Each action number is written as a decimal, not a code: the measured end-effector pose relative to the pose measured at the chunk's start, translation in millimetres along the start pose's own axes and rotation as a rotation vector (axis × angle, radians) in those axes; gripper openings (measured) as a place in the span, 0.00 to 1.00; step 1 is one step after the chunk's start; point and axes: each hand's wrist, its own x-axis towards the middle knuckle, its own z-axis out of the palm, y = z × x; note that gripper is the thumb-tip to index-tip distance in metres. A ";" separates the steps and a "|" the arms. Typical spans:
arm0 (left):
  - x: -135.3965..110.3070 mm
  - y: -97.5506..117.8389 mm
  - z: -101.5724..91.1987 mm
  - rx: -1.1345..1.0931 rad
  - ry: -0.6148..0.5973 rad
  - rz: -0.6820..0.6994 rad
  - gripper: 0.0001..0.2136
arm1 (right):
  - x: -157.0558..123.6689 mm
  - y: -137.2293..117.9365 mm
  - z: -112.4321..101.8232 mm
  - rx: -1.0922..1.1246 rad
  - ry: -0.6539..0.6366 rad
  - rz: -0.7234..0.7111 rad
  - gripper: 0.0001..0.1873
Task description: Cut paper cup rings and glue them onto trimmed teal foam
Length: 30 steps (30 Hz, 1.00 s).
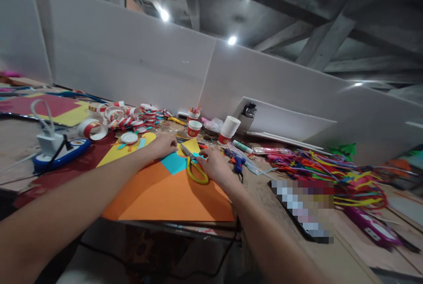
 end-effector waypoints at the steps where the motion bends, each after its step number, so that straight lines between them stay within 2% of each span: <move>1: 0.2 1.1 -0.1 -0.007 0.020 -0.006 0.10 | 3.6 1.1 -6.5 0.004 0.014 -0.011 0.12; 4: 0.6 3.8 -2.3 -0.047 0.074 -0.023 0.10 | 21.2 8.4 -28.7 -0.030 0.101 -0.014 0.12; 6: 0.4 5.2 -4.1 -0.092 0.106 -0.024 0.10 | 38.2 17.6 -42.0 -0.127 0.204 -0.005 0.14; 8: 0.0 6.3 -5.2 -0.140 0.140 -0.022 0.10 | 57.2 29.7 -52.3 -0.276 0.298 0.071 0.15; 11: -0.6 7.9 -5.9 -0.193 0.170 -0.025 0.09 | 83.5 48.6 -63.2 -0.367 0.342 0.126 0.17; 15: -0.7 10.4 -7.9 -0.202 0.177 -0.032 0.09 | 107.9 68.3 -71.7 -0.465 0.323 0.197 0.19; 19: -0.3 10.9 -9.5 -0.210 0.192 -0.014 0.09 | 122.8 80.5 -72.6 -0.558 0.233 0.219 0.19; 24: 0.7 9.2 -6.4 -0.235 0.167 -0.012 0.09 | 135.5 88.5 -69.7 -0.634 0.122 0.227 0.16; 30: 1.1 9.0 -3.9 -0.241 0.161 -0.018 0.09 | 145.1 91.4 -69.1 -0.678 0.077 0.253 0.16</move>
